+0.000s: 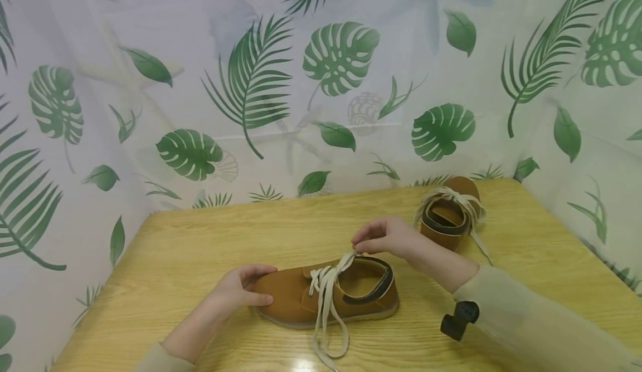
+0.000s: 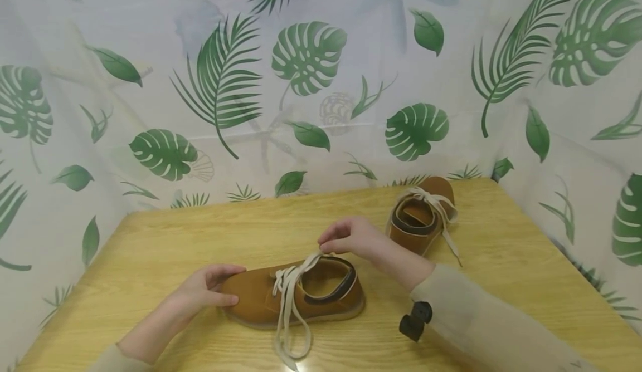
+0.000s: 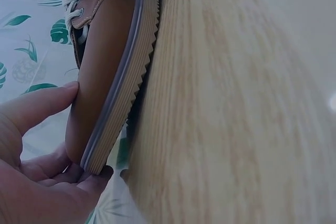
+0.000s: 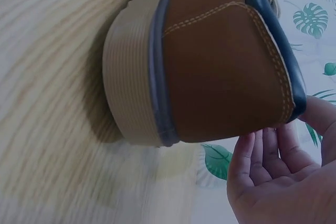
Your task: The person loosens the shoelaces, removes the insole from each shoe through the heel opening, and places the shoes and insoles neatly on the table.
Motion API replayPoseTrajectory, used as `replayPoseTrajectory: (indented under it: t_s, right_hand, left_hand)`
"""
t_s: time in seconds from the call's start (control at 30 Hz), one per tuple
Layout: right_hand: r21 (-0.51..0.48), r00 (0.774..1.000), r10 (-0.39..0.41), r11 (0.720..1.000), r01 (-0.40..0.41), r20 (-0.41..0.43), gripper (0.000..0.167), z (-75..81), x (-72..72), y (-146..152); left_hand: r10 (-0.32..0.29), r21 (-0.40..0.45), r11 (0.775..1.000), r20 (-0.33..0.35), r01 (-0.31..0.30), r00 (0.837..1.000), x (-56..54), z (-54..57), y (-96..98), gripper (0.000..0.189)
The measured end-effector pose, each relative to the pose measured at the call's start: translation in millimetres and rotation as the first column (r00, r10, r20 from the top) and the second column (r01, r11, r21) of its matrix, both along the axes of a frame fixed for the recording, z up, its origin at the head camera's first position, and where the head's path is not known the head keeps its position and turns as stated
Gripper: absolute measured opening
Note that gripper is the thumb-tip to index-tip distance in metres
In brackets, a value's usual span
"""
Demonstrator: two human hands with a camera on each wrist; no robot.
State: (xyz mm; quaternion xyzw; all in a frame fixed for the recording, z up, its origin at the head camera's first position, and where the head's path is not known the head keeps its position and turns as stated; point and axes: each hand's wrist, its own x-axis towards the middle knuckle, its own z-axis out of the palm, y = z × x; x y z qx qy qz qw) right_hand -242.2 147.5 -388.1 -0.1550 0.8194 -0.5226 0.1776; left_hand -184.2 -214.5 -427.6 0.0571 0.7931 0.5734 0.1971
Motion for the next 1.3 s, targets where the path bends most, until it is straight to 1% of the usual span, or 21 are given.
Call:
replayPoseTrajectory:
  t_s: [0.13, 0.3, 0.43, 0.63, 0.83, 1.07, 1.3]
  right_hand:
    - [-0.011, 1.000, 0.003, 1.000, -0.003, 0.000, 0.029, -4.1, -2.2, -4.4]
    - [-0.019, 1.000, 0.005, 1.000, -0.005, -0.006, 0.026, -7.5, -4.7, -8.2]
    - [-0.011, 1.000, 0.004, 1.000, -0.004, 0.001, 0.027, -9.8, -5.3, -10.7]
    - [0.012, 1.000, 0.021, 1.000, -0.022, 0.021, 0.027, -11.4, -2.9, -12.6]
    - [0.004, 0.998, 0.052, 0.999, -0.052, 0.028, 0.027, -12.5, -3.5, -8.8]
    - [0.023, 0.997, 0.071, 0.997, -0.072, 0.042, 0.025, -14.9, -5.3, -7.2]
    - [0.013, 0.994, 0.088, 0.996, -0.089, 0.059, 0.026, -13.5, -4.6, -6.3]
  left_hand:
    - [-0.005, -0.004, 1.000, 0.000, 0.005, 1.000, 0.8, -0.2, 0.2, 0.066]
    - [-0.007, -0.006, 1.000, 0.001, 0.007, 1.000, 0.8, -0.9, -0.2, 0.066]
    - [0.003, -0.016, 1.000, 0.005, -0.003, 1.000, 0.6, -0.9, -0.9, 0.065]
    - [0.012, -0.011, 1.000, 0.011, -0.012, 1.000, -0.1, -1.7, -2.7, 0.065]
    - [-0.009, 0.008, 1.000, 0.009, 0.009, 1.000, -1.8, -3.2, -2.9, 0.067]
    - [-0.028, 0.023, 0.999, 0.001, 0.028, 1.000, -3.8, -5.0, -4.9, 0.066]
    - [-0.028, 0.018, 0.999, -0.002, 0.028, 1.000, -3.9, -4.4, -4.0, 0.065]
